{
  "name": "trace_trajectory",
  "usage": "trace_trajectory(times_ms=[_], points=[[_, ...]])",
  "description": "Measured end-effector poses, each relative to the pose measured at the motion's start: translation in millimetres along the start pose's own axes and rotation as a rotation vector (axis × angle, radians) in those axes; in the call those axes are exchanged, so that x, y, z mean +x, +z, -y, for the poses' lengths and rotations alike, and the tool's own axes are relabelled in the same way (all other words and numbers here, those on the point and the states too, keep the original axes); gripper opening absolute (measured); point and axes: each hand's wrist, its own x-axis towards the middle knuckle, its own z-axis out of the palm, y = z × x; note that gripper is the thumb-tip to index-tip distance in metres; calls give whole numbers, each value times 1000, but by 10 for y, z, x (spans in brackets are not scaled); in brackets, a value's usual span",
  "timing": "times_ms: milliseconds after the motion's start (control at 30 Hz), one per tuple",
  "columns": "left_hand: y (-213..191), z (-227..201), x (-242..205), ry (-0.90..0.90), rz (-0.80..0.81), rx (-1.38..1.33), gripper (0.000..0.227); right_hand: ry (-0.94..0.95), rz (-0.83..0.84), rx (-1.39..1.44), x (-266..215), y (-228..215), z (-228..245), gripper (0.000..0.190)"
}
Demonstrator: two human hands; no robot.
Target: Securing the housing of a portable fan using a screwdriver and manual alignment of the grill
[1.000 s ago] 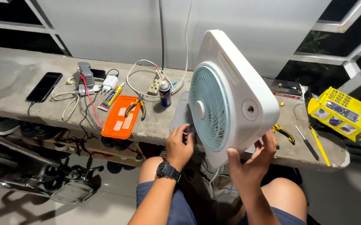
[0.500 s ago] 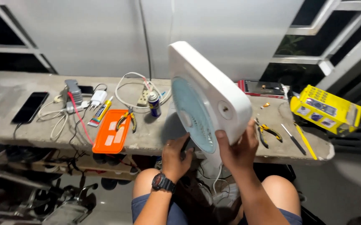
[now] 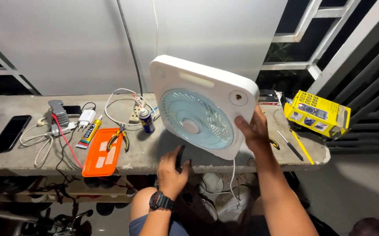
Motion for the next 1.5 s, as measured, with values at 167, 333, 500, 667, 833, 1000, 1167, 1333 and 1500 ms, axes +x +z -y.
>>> trace_trajectory(times_ms=[167,333,500,667,833,1000,1167,1333,1500], points=[[79,30,-28,44,-58,21,59,-6,-22,55,91,-64,-10,41],[99,76,-45,24,-51,27,59,-6,-25,36,65,-111,-99,43],[113,114,-12,-36,-73,-36,56,39,-67,-76,-15,-87,-239,56],[42,9,181,-227,-134,-173,51,186,-89,-167,-399,-57,-314,91],[57,76,261,-296,-149,-187,51,427,-70,-247,-929,-90,-1042,111],[127,151,131,-80,-92,-13,34,360,-57,-297,-814,49,-684,93],[151,145,111,-24,-69,48,27,335,-41,-289,-771,81,-577,97],[122,102,133,-22,-66,44,24,308,-27,-293,-815,69,-624,93],[60,30,157,-12,-69,11,22,245,-36,-297,-852,13,-766,83]])
